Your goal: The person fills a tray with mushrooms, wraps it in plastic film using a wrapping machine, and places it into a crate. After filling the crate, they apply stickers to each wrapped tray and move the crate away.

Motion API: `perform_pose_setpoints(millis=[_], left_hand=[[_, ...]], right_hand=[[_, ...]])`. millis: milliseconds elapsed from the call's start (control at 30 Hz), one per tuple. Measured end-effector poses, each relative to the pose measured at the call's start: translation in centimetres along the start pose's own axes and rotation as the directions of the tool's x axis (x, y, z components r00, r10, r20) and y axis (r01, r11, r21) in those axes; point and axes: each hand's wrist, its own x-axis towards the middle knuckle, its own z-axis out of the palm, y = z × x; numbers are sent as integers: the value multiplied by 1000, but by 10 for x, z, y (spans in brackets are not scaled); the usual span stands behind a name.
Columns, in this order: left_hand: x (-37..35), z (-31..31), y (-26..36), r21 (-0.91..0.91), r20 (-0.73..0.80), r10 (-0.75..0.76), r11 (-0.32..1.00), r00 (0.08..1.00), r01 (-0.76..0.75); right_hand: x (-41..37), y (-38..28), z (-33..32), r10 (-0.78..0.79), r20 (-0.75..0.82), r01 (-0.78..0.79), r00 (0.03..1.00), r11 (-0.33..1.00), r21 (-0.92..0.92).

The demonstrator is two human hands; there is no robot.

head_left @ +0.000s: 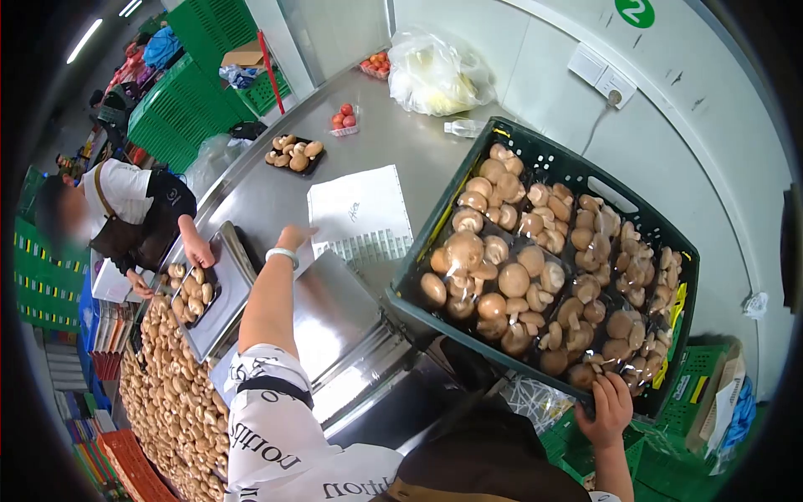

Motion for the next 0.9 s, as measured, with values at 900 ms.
perform_pose_setpoints(millis=[900], left_hand=[[-401,-171,67,-634,-696,383,71,607,-770]], right_hand=[[111,-80,1,18,-67,37,998,687,726]])
